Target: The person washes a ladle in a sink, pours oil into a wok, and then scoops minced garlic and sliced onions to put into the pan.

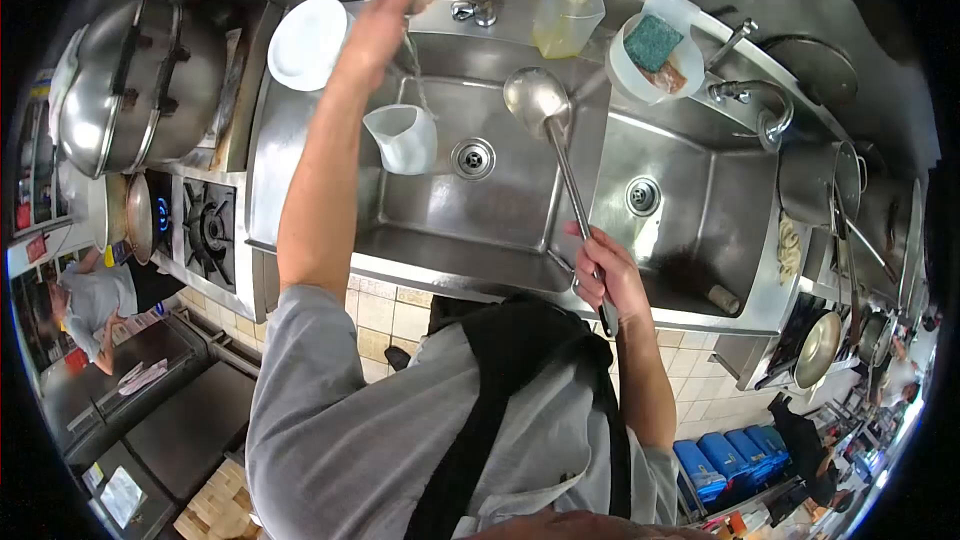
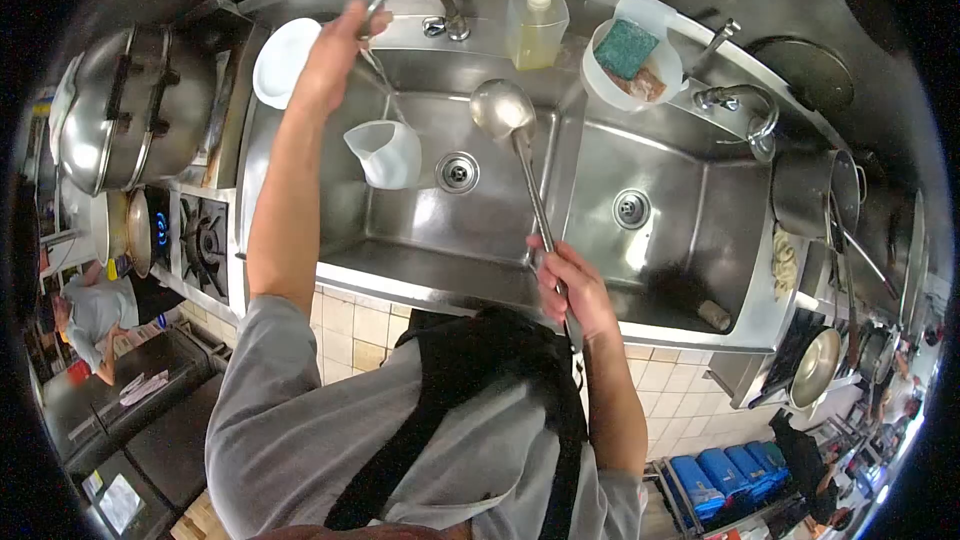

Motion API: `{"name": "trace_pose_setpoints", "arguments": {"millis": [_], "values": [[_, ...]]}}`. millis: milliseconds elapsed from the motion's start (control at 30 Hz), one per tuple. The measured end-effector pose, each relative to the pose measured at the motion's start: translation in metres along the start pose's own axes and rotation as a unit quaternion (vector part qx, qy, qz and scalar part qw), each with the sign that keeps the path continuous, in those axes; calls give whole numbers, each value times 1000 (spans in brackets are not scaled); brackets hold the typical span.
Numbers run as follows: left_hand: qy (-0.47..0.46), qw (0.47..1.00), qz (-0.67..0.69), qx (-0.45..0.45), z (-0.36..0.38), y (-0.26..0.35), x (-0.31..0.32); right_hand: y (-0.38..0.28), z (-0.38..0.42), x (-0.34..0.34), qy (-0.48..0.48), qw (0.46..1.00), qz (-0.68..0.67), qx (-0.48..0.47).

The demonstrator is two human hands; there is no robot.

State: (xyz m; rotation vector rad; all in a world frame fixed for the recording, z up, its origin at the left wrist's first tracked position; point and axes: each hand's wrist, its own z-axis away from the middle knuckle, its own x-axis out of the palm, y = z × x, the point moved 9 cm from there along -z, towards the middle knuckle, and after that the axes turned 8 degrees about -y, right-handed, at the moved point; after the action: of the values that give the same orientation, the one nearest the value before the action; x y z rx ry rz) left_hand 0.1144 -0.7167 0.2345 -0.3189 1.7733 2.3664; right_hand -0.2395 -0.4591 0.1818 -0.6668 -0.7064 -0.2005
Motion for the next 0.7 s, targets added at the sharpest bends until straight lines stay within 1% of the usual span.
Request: {"name": "trace_pose_setpoints", "arguments": {"millis": [67,100,133,167,233,267,333,367,433,467,567,600,633,700], "values": [[-63,996,-67,22,31,29,40,2,-6,6,-13,1000,-11,5],[-65,996,-39,37,24,12,59,1,-10,11,-17,1000,-8,3],[-90,991,-90,50,41,35,84,0,-13,16,-23,1000,-20,-1],[-99,990,-92,47,71,66,102,0,-15,22,-28,999,-33,-4],[-155,982,-12,104,47,51,122,-4,-20,33,-35,999,-26,-5],[-160,981,-11,109,34,31,125,-6,-22,38,-40,999,-20,-3],[-100,973,-27,208,14,7,116,-10,-24,43,-39,999,-24,-13],[-109,971,-26,211,14,2,125,-11,-26,45,-42,999,-28,-15],[-96,967,-187,145,14,-19,139,-13,-28,48,-34,998,-41,-21],[-87,971,-186,124,8,-29,146,-13,-29,50,-26,999,-40,-19],[-92,978,-155,102,-12,-38,165,-8,-33,47,-9,998,-55,-10],[-68,972,-170,144,-27,-46,169,-4,-32,47,-9,998,-67,-1],[-73,973,-167,145,-36,-49,173,-4,-31,47,-3,998,-67,-2],[-81,958,-250,116,-44,-51,179,-5,-29,47,14,999,-44,-7]]}}
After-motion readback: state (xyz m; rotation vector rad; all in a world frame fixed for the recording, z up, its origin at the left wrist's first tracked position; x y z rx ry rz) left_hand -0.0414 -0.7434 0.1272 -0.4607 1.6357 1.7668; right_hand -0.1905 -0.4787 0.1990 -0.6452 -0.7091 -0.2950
